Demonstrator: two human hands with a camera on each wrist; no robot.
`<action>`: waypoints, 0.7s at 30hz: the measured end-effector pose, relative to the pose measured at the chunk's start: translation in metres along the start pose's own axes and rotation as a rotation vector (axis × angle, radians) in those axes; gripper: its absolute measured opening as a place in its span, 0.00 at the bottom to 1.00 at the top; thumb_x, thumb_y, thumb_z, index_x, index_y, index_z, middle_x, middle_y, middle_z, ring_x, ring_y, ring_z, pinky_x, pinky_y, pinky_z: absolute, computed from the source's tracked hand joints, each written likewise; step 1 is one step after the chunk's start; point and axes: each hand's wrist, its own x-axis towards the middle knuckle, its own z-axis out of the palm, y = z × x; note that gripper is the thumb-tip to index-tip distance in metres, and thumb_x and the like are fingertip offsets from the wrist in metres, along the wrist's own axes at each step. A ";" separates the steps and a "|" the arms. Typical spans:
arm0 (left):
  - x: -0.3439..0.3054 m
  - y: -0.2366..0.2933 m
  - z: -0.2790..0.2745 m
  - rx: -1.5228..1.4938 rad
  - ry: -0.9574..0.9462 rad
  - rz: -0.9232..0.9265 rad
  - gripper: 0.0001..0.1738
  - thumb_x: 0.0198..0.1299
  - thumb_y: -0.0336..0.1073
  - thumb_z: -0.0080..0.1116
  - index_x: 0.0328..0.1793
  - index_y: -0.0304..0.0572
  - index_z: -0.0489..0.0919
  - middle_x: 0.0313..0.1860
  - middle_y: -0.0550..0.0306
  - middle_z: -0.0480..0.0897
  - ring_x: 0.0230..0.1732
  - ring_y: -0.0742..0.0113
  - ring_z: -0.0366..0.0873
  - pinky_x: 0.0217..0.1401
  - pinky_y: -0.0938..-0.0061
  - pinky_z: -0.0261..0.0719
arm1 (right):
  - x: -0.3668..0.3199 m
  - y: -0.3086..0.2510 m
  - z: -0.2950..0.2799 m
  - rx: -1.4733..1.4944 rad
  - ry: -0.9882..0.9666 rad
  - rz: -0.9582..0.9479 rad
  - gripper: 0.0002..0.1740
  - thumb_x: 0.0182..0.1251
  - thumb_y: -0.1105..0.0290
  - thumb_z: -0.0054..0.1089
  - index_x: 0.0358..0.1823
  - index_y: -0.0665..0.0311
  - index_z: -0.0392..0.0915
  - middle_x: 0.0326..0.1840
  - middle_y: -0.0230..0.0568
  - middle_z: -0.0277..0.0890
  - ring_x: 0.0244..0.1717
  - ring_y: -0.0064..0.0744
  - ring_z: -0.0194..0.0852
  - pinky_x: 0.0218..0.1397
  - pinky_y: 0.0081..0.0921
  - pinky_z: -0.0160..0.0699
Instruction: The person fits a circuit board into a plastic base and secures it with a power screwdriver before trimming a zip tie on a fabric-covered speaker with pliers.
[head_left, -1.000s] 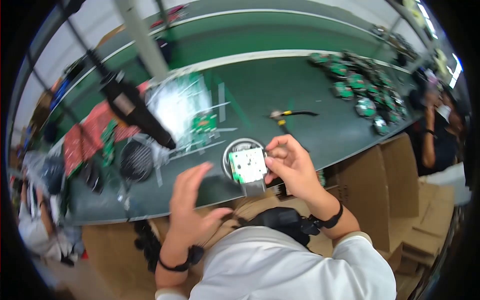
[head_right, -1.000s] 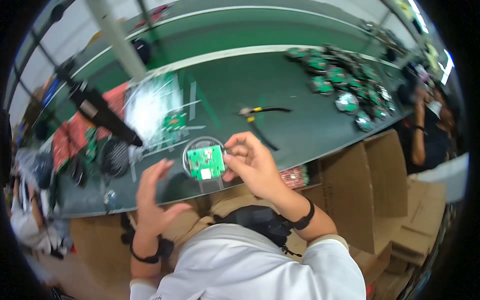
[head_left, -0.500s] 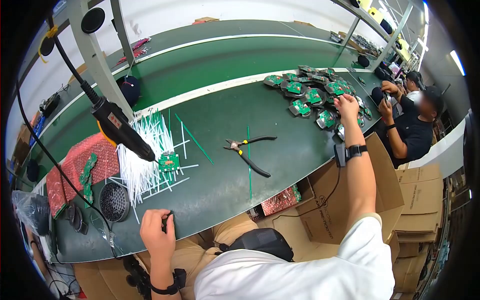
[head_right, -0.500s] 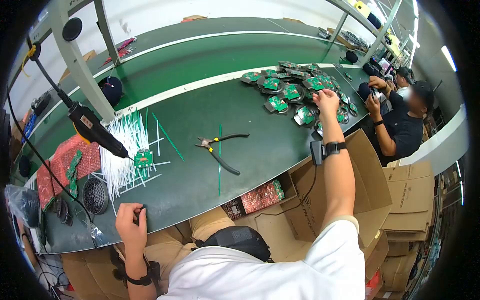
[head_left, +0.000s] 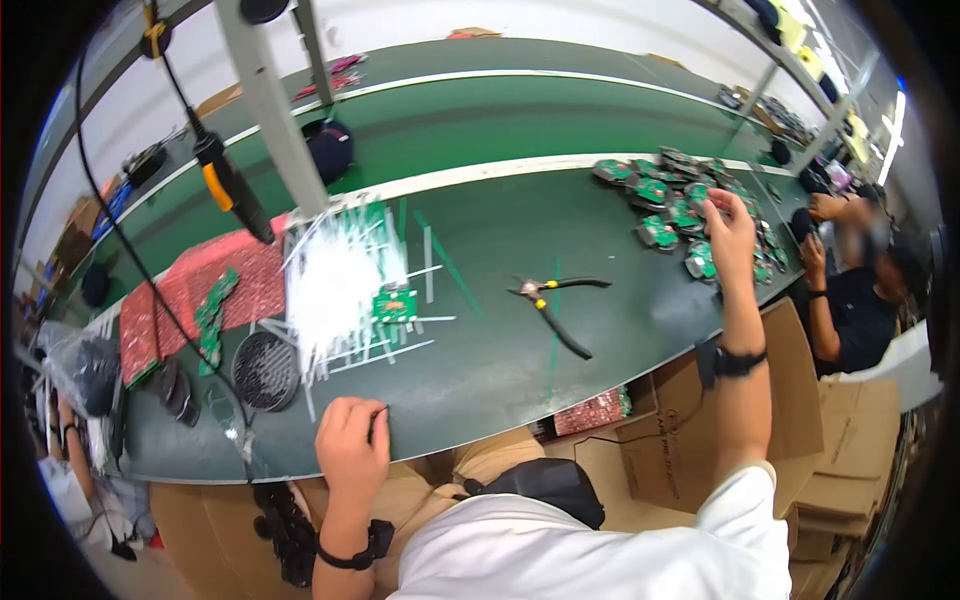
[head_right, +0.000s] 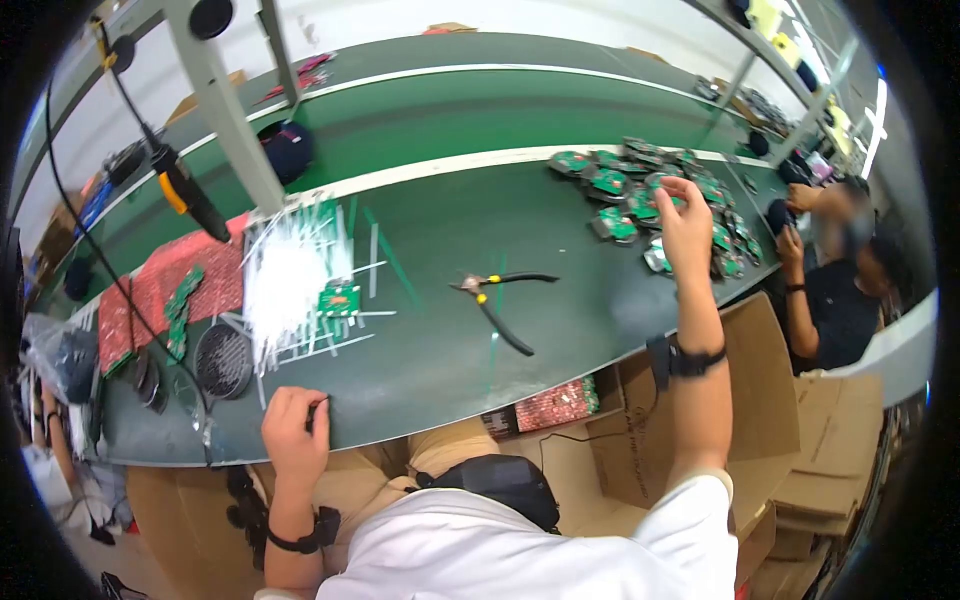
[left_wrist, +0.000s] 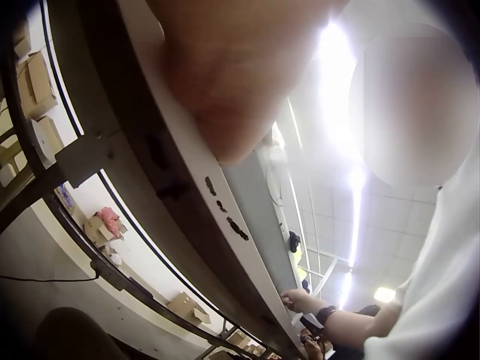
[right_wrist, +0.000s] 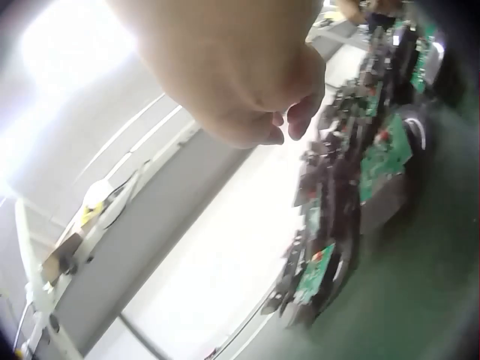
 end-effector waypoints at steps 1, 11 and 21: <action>0.002 0.001 -0.001 0.003 -0.001 0.031 0.08 0.56 0.22 0.71 0.41 0.39 0.85 0.39 0.51 0.82 0.41 0.48 0.82 0.43 0.59 0.80 | -0.029 -0.055 0.010 0.040 -0.136 -0.020 0.10 0.74 0.75 0.66 0.54 0.64 0.85 0.43 0.35 0.86 0.35 0.20 0.81 0.36 0.23 0.75; -0.001 -0.005 -0.003 0.033 0.038 0.047 0.08 0.56 0.23 0.71 0.42 0.39 0.86 0.39 0.51 0.83 0.41 0.49 0.83 0.44 0.59 0.81 | -0.192 -0.328 0.076 0.361 -0.614 -1.293 0.15 0.56 0.74 0.69 0.46 0.55 0.87 0.39 0.33 0.83 0.25 0.21 0.73 0.21 0.18 0.67; -0.006 -0.010 -0.005 -0.028 0.033 0.068 0.08 0.59 0.26 0.71 0.44 0.41 0.85 0.41 0.54 0.81 0.42 0.51 0.82 0.43 0.59 0.82 | -0.185 -0.351 0.085 0.413 -0.477 -1.526 0.39 0.57 0.72 0.74 0.73 0.40 0.84 0.40 0.28 0.83 0.23 0.18 0.63 0.22 0.17 0.51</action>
